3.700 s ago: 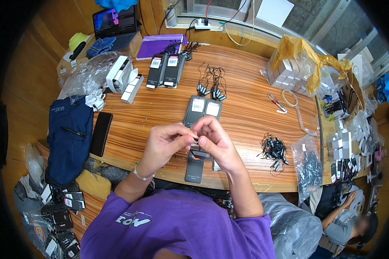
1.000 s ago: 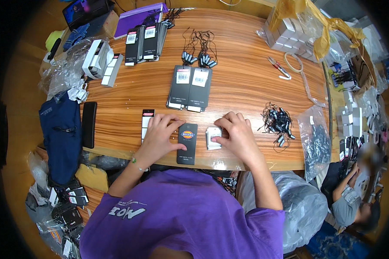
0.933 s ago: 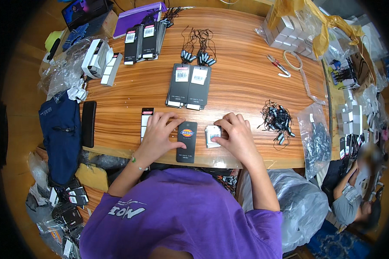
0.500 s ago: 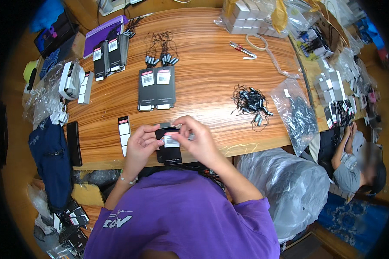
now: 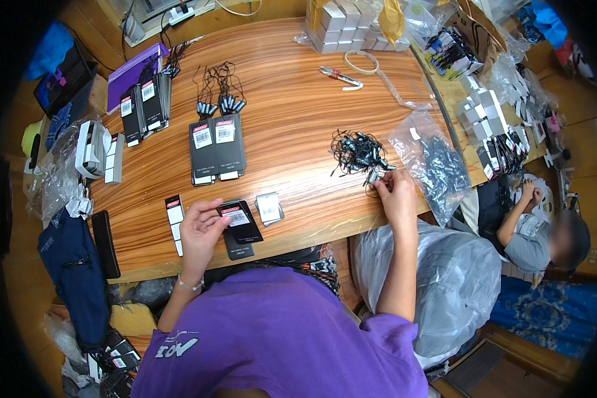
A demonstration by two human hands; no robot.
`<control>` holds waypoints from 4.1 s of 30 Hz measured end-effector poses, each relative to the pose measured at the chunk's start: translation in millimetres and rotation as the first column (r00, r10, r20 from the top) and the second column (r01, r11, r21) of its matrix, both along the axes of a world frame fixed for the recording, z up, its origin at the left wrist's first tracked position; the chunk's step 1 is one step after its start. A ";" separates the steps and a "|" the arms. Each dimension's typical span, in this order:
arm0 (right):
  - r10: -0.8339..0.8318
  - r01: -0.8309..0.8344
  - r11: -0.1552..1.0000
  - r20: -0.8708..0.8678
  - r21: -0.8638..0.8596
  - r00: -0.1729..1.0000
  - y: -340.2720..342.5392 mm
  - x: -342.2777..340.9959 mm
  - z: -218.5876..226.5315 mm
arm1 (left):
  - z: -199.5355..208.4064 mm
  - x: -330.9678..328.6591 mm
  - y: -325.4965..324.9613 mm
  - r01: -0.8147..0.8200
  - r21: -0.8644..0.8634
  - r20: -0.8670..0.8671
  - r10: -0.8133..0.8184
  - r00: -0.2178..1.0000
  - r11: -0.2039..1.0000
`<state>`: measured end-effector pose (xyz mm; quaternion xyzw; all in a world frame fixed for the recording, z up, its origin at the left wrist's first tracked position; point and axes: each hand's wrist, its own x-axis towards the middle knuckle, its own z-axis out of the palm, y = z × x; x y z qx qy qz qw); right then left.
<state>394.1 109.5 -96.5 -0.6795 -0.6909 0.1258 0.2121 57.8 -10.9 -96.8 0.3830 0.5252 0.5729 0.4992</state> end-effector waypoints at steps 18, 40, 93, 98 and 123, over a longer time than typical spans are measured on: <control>0.339 -0.240 0.939 -0.561 0.244 0.756 7.8 -71.3 89.6 | 47.0 -0.4 27.9 0.258 0.189 -0.227 -0.214 0.950 0.947; -0.056 -0.663 0.687 -0.889 0.296 -0.455 1.7 -137.5 77.8 | 53.4 -14.1 41.4 0.516 0.039 -0.014 -0.516 0.856 0.855; 0.637 -0.507 0.767 -0.368 0.394 0.678 -21.2 -211.7 73.5 | 58.3 -20.2 46.8 0.009 0.156 -0.105 0.008 0.994 0.988; 0.441 -0.476 0.851 -0.792 0.220 0.422 -17.8 -211.8 52.9 | 67.3 -15.3 42.1 0.028 0.238 -0.321 0.052 0.946 0.971; 0.337 -0.723 0.679 -0.929 0.127 0.153 -3.9 -194.8 65.0 | 75.5 -20.0 36.7 0.064 0.337 -0.460 0.105 0.882 0.939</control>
